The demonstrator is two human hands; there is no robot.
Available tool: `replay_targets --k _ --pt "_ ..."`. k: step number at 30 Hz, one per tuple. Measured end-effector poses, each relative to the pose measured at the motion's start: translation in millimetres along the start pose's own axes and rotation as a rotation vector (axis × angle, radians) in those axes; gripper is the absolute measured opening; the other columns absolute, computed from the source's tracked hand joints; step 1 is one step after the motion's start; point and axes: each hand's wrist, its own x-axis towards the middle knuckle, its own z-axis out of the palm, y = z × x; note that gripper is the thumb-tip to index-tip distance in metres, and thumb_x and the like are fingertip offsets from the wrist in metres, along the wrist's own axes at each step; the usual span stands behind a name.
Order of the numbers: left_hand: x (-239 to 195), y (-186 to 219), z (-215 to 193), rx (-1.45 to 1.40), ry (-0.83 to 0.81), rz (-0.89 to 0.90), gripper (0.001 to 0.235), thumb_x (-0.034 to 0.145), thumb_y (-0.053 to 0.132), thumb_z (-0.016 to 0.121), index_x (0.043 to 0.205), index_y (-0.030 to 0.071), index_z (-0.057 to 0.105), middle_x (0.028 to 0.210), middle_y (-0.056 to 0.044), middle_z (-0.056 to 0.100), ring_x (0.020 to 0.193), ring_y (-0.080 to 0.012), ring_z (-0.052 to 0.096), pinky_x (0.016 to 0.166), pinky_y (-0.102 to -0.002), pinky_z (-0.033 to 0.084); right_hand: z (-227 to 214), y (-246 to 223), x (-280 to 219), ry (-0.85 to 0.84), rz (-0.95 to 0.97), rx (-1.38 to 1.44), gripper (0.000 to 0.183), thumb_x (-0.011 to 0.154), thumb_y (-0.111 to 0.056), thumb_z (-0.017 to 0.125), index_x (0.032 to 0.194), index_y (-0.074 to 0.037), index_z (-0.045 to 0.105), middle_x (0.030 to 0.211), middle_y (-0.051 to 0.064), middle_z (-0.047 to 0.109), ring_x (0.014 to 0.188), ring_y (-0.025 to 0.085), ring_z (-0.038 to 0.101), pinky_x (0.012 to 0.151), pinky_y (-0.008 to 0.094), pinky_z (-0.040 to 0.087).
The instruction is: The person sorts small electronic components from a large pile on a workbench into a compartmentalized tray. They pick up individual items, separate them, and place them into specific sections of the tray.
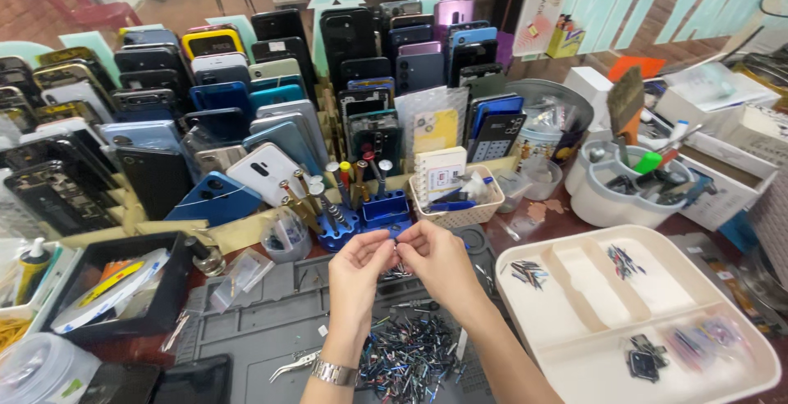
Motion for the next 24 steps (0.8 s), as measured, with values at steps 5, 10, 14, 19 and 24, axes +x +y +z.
replay_targets --k 5,10,14,19,24 --pt "-19 4 52 0.149 -0.225 -0.035 0.02 0.087 0.007 0.075 0.105 -0.002 0.074 0.092 -0.012 0.078 0.077 -0.0134 0.072 0.072 -0.025 0.059 -69 -3 -33 0.056 -0.053 -0.081 0.015 0.086 -0.01 0.072 0.096 0.002 0.071 0.079 0.007 0.077 0.071 0.012 0.073 0.064 0.028 0.06" --pt "-42 -12 125 0.757 -0.331 0.224 0.013 0.083 0.013 0.077 0.095 0.006 0.077 0.088 -0.008 0.075 0.083 -0.0191 0.071 0.076 -0.031 0.056 -149 19 -50 0.228 0.073 -0.421 0.016 0.082 -0.01 0.074 0.094 0.0 0.073 0.079 0.01 0.077 0.072 0.019 0.075 0.066 0.033 0.059" --pt "-57 -32 156 0.942 -0.317 0.538 0.009 0.076 0.01 0.079 0.085 0.007 0.078 0.087 -0.01 0.066 0.093 -0.0301 0.058 0.085 -0.042 0.047 -165 52 -48 0.279 -0.002 -0.601 0.013 0.075 -0.006 0.075 0.087 0.0 0.073 0.079 0.015 0.075 0.074 0.027 0.075 0.071 0.039 0.057" --pt "-65 -48 161 0.972 -0.25 0.549 0.009 0.075 0.011 0.079 0.083 0.008 0.079 0.091 -0.01 0.065 0.097 -0.0309 0.056 0.088 -0.043 0.044 -162 81 -43 0.295 -0.094 -0.723 0.008 0.073 -0.002 0.072 0.081 0.0 0.074 0.08 0.02 0.073 0.081 0.036 0.072 0.076 0.044 0.056" --pt "-69 -36 149 0.894 -0.216 0.526 0.009 0.079 0.013 0.077 0.085 0.006 0.078 0.091 -0.01 0.066 0.096 -0.0297 0.057 0.089 -0.041 0.046 -157 59 -48 0.304 -0.185 -0.791 0.007 0.073 -0.003 0.073 0.08 0.0 0.073 0.082 0.02 0.073 0.083 0.037 0.071 0.078 0.045 0.055"
